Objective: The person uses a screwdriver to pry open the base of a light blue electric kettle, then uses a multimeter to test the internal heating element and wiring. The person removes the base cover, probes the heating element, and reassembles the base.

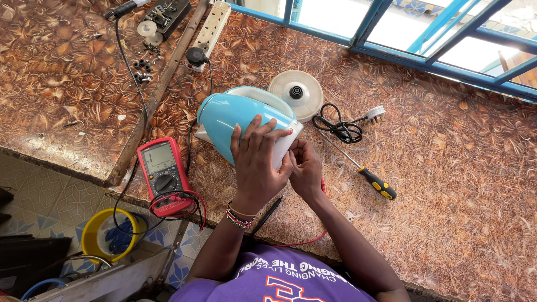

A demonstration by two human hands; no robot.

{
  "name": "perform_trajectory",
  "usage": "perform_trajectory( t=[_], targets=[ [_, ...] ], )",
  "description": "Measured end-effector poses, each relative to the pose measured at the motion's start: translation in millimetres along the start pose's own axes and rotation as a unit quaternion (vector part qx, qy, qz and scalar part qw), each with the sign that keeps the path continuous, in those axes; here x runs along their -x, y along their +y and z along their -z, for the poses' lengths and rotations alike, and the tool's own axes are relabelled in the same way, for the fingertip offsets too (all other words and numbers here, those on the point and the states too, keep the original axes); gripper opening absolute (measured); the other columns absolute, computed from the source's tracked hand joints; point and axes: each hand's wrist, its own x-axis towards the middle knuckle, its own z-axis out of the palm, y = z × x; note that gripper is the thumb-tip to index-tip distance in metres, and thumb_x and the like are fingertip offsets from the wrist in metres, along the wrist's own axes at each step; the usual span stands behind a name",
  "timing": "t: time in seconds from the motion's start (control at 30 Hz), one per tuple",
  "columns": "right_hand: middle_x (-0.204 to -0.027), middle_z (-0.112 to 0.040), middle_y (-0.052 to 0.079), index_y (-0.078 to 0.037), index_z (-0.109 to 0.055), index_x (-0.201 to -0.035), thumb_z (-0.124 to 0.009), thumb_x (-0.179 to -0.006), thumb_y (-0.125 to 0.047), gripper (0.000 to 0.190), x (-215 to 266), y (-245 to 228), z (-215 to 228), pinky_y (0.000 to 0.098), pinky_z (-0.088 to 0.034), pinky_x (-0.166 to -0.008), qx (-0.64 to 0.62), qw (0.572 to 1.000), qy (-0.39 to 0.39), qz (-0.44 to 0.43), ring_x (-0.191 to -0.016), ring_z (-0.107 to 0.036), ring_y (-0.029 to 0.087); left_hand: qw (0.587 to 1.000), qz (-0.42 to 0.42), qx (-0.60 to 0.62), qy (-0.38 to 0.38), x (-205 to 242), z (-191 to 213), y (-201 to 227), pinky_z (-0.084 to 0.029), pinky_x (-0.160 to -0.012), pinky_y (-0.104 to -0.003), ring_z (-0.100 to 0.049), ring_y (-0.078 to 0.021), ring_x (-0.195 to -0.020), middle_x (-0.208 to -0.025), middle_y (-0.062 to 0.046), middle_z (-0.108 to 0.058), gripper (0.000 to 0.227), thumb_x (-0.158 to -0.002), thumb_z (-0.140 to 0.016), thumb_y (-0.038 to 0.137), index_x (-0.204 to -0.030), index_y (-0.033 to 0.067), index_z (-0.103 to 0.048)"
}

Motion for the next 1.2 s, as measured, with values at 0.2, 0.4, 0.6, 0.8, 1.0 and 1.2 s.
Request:
perform_trajectory(
  t=[0.2, 0.4, 0.6, 0.8, 1.0, 1.2],
  targets=[
    [-0.070, -0.068, 0.011, -0.003, -0.067, -0.108, -0.064, -0.105, -0.016, 0.014, 0, -4, 3, 0.0321, -0.052, -0.064, 0.037, 0.999, 0.005, -0.018, -0.067, -0.063, 0.017, 1.000, 0.001, 0.006, 0.002, 1, 0, -1, -0.016, -0.121, -0.058, -0.050, -0.0330, -0.138, -0.133, -0.007, -0.060, 0.048, -0.078, -0.075, 0.023, -0.125, 0.0245, -0.065],
    [-0.066, -0.069, 0.006, -0.007, -0.070, -0.104, -0.064, -0.105, -0.017, 0.012, 1, -16, -2, 0.0279, -0.052, -0.067, 0.039, 0.999, 0.015, -0.022, -0.067, -0.061, 0.012, 1.000, -0.001, 0.000, 0.002, 1, 1, -1, -0.016, -0.121, -0.059, -0.050, -0.0333, -0.138, -0.133, -0.007, -0.060, 0.048, -0.079, -0.075, 0.023, -0.126, 0.0242, -0.065],
    [-0.066, -0.068, 0.006, -0.005, -0.068, -0.107, -0.064, -0.104, -0.011, 0.008, 0, -6, 0, 0.0268, -0.051, -0.063, 0.016, 1.000, 0.006, -0.014, -0.065, -0.060, 0.011, 1.000, -0.003, -0.003, 0.005, 1, 0, -1, -0.017, -0.121, -0.058, -0.050, -0.0330, -0.138, -0.133, -0.007, -0.060, 0.048, -0.079, -0.075, 0.023, -0.126, 0.0244, -0.065],
    [-0.068, -0.066, 0.005, -0.004, -0.063, -0.111, -0.065, -0.102, -0.007, 0.010, 3, -1, -1, 0.0260, -0.053, -0.066, -0.045, 0.999, -0.004, -0.013, -0.068, -0.061, 0.011, 1.000, 0.001, 0.002, 0.007, 1, -1, 0, -0.018, -0.121, -0.058, -0.050, -0.0327, -0.138, -0.133, -0.007, -0.060, 0.046, -0.079, -0.075, 0.024, -0.125, 0.0243, -0.066],
    [-0.067, -0.068, 0.008, -0.006, -0.067, -0.107, -0.065, -0.104, -0.017, 0.012, 0, -9, 3, 0.0301, -0.051, -0.064, 0.037, 0.999, 0.000, -0.020, -0.065, -0.061, 0.015, 1.000, -0.003, -0.006, 0.008, 1, 0, -1, -0.017, -0.121, -0.057, -0.050, -0.0322, -0.138, -0.132, -0.007, -0.060, 0.047, -0.079, -0.076, 0.023, -0.125, 0.0251, -0.065],
    [-0.065, -0.068, 0.006, -0.009, -0.070, -0.102, -0.066, -0.103, -0.017, 0.009, 0, -15, -2, 0.0287, -0.051, -0.064, 0.044, 0.999, 0.006, -0.025, -0.066, -0.059, 0.012, 1.000, -0.001, 0.000, 0.006, 2, -2, -2, -0.017, -0.120, -0.058, -0.050, -0.0330, -0.138, -0.133, -0.007, -0.061, 0.047, -0.079, -0.076, 0.023, -0.125, 0.0246, -0.065]
  ],
)
